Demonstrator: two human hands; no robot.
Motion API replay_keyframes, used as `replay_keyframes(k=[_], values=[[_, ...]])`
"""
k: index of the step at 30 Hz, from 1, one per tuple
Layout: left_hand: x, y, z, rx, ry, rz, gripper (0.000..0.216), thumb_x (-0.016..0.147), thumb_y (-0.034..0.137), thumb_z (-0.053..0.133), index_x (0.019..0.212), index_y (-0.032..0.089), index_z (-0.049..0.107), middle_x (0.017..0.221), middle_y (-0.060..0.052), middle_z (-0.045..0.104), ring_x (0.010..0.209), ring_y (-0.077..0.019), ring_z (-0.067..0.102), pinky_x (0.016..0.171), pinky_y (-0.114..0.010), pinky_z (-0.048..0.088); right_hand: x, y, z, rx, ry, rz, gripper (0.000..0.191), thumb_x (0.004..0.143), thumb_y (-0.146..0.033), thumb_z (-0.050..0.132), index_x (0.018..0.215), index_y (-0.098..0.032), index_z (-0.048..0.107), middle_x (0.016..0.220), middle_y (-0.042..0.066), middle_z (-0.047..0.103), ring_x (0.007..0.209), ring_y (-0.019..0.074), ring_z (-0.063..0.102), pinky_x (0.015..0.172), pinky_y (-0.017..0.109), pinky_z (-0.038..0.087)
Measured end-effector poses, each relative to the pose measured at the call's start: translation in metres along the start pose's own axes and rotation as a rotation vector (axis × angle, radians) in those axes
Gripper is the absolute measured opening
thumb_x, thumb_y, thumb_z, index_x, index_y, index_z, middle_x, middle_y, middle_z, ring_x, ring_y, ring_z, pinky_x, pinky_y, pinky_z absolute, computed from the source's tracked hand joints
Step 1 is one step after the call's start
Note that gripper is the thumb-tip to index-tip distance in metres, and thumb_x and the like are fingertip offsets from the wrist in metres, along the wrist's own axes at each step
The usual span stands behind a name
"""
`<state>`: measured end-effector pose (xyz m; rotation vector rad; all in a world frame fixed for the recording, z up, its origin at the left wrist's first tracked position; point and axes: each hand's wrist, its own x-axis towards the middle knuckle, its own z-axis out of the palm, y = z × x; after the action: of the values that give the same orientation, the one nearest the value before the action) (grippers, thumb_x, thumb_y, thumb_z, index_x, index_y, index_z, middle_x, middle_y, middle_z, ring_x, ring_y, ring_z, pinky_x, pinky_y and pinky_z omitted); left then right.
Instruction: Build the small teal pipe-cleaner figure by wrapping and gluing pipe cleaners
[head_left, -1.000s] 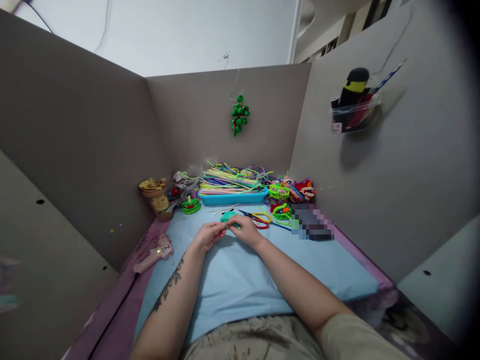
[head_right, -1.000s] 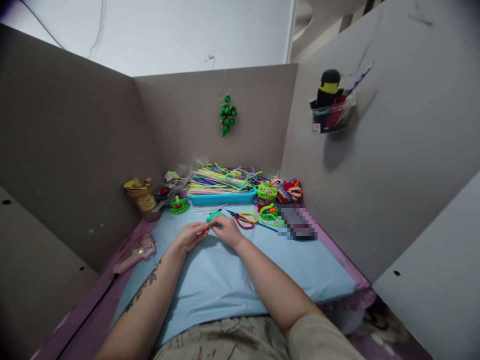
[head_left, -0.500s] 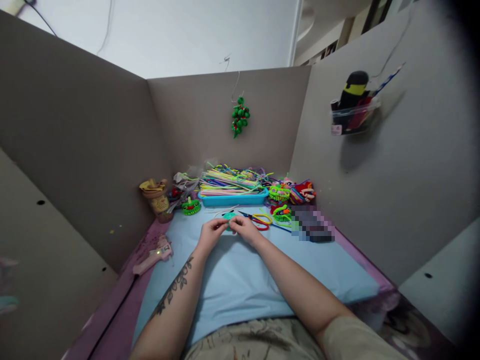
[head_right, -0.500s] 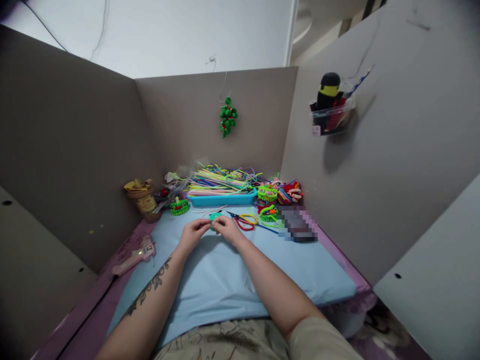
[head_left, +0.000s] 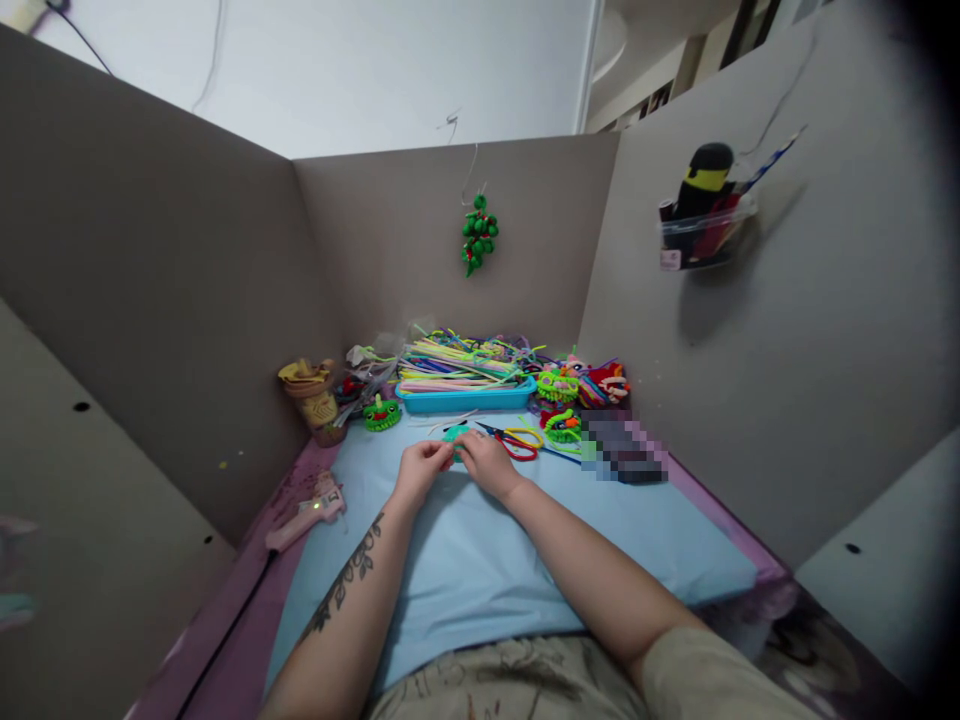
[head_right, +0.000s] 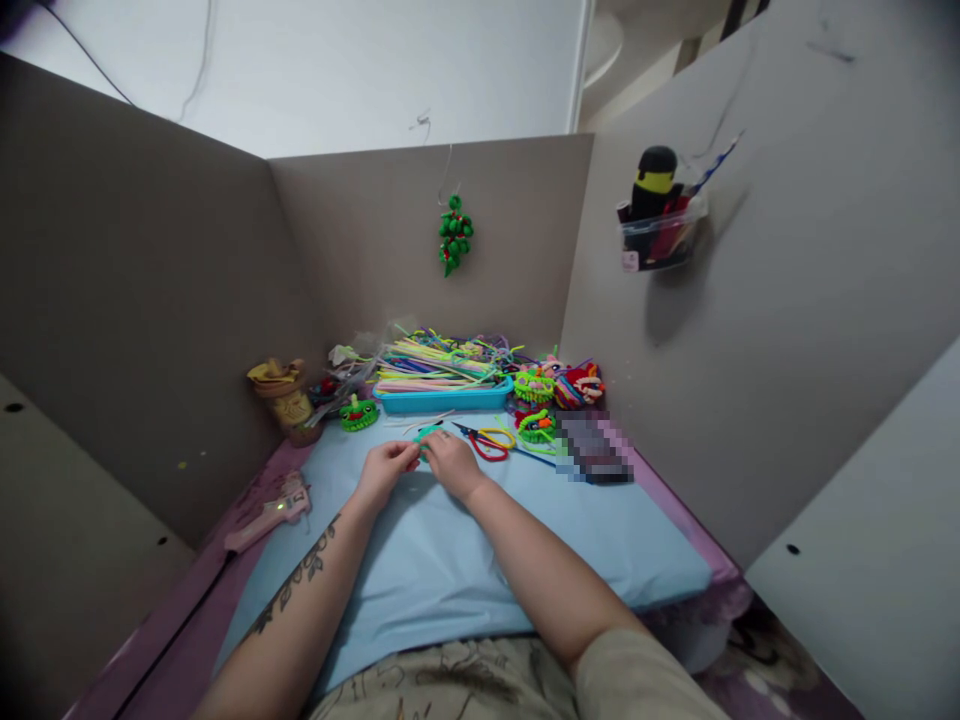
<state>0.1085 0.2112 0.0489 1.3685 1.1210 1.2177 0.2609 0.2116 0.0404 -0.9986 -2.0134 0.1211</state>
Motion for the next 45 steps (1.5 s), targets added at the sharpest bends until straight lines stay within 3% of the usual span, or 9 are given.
replay_keyframes(k=[8,17,23,26,31,38,45], values=[[0.0009,0.0003,-0.001,-0.109,0.026,0.04,0.031,0.059,0.037,0.073,0.077,0.012,0.066,0.063,-0.001,0.063,0.06,-0.0111,0.056,0.061,-0.023,0.044,-0.0002,0.004,-0.0005,0.262,0.029,0.178,0.016,0.079,-0.021,0.055,0.093,-0.018,0.063,0.09,0.006,0.065,0.086,0.0183,0.059,0.077,0.031,0.044],[0.0005,-0.0008,-0.0004,0.054,-0.004,0.155,0.03,0.062,0.034,0.072,0.082,0.012,0.067,0.064,-0.002,0.062,0.059,-0.0111,0.053,0.058,-0.022,0.041,0.0017,-0.0007,-0.0038,0.473,0.052,0.311,0.013,0.072,-0.024,0.058,0.082,-0.017,0.06,0.079,0.002,0.063,0.076,0.0152,0.058,0.071,0.028,0.046],[-0.0006,0.0009,0.0003,0.16,-0.002,0.203,0.023,0.065,0.031,0.069,0.08,0.014,0.069,0.071,-0.004,0.065,0.063,-0.0142,0.056,0.061,-0.024,0.044,0.0027,0.0028,-0.0011,0.759,-0.03,0.446,0.019,0.074,-0.035,0.056,0.078,-0.016,0.057,0.064,-0.002,0.055,0.056,0.0111,0.053,0.049,0.022,0.043],[-0.0006,-0.0001,0.0,0.202,0.008,0.232,0.018,0.066,0.027,0.067,0.079,0.015,0.07,0.077,-0.006,0.068,0.07,-0.0171,0.06,0.066,-0.027,0.046,0.0022,0.0053,0.0009,0.803,-0.078,0.474,0.021,0.073,-0.037,0.058,0.073,-0.016,0.057,0.059,-0.002,0.053,0.053,0.0106,0.052,0.047,0.021,0.041],[-0.0017,0.0006,-0.0008,0.23,0.037,0.272,0.014,0.066,0.025,0.068,0.077,0.018,0.071,0.081,-0.007,0.069,0.077,-0.0195,0.062,0.072,-0.028,0.047,0.0015,0.0064,0.0014,0.734,-0.112,0.416,0.021,0.076,-0.037,0.055,0.073,-0.016,0.057,0.06,-0.002,0.053,0.054,0.0102,0.049,0.05,0.022,0.04],[-0.0038,0.003,0.0007,0.271,0.055,0.275,0.014,0.069,0.027,0.065,0.078,0.019,0.071,0.08,-0.005,0.07,0.073,-0.0184,0.061,0.071,-0.027,0.046,0.001,0.0045,0.0008,0.432,-0.024,0.262,0.017,0.081,-0.03,0.05,0.074,-0.017,0.058,0.069,0.0,0.057,0.067,0.0134,0.051,0.062,0.025,0.041],[-0.0031,0.0009,-0.0006,0.34,0.032,0.286,0.015,0.072,0.028,0.06,0.079,0.019,0.07,0.077,-0.004,0.069,0.069,-0.017,0.059,0.068,-0.026,0.044,0.0006,0.0021,-0.0057,0.193,-0.012,0.029,0.016,0.085,-0.021,0.044,0.076,-0.02,0.057,0.075,0.003,0.056,0.075,0.0167,0.051,0.069,0.028,0.04]])
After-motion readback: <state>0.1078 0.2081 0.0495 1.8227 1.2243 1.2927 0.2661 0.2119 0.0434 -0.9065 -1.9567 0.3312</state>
